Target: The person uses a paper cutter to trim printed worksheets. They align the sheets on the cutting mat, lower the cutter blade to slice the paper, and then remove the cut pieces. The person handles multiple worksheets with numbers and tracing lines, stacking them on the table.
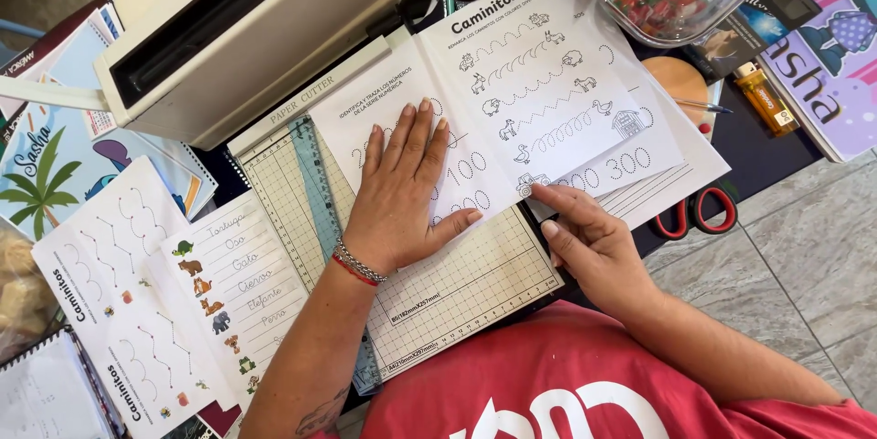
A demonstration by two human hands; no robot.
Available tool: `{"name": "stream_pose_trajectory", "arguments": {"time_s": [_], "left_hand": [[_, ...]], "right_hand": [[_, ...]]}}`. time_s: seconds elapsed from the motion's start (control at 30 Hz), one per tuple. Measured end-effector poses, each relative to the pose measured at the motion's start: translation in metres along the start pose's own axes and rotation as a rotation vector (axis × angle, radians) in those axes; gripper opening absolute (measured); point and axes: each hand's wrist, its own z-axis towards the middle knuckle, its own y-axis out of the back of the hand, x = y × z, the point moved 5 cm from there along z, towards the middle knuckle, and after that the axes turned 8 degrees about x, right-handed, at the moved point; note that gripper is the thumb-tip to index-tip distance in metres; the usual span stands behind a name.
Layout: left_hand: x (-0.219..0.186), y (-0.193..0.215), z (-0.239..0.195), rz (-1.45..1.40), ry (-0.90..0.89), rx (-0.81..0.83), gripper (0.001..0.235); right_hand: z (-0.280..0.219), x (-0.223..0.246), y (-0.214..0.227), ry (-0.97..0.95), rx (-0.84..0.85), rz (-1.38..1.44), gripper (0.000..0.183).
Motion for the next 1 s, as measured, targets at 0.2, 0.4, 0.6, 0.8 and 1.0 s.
{"name": "stream_pose_trajectory", "arguments": {"time_s": [0.2, 0.4, 0.6, 0.8, 1.0], "left_hand": [[-0.0002, -0.0003, 0.0002, -0.007, -0.002, -0.003, 0.106], [-0.0006, 0.0007, -0.0005, -0.021, -0.012, 0.009, 0.104], [-0.0010, 0.0015, -0.0007, -0.022, -0.010, 0.004, 0.104], [-0.0007, 0.0021, -0.0012, -0.035, -0.015, 0.004, 0.103], [-0.0006, 0.0038, -0.0019, -0.043, -0.022, -0.004, 0.103]], "right_hand": [[0.0000, -0.0003, -0.0007, 0.003, -0.018, 0.002, 0.040], [0.0009, -0.0015, -0.0003, 0.028, -0.008, -0.007, 0.040], [0.0014, -0.0026, -0.0011, 0.029, -0.012, 0.014, 0.039], [0.0016, -0.0042, -0.0002, 0.049, -0.004, -0.025, 0.040], [0.0016, -0.0038, -0.0005, 0.041, -0.010, -0.029, 0.040]]}}
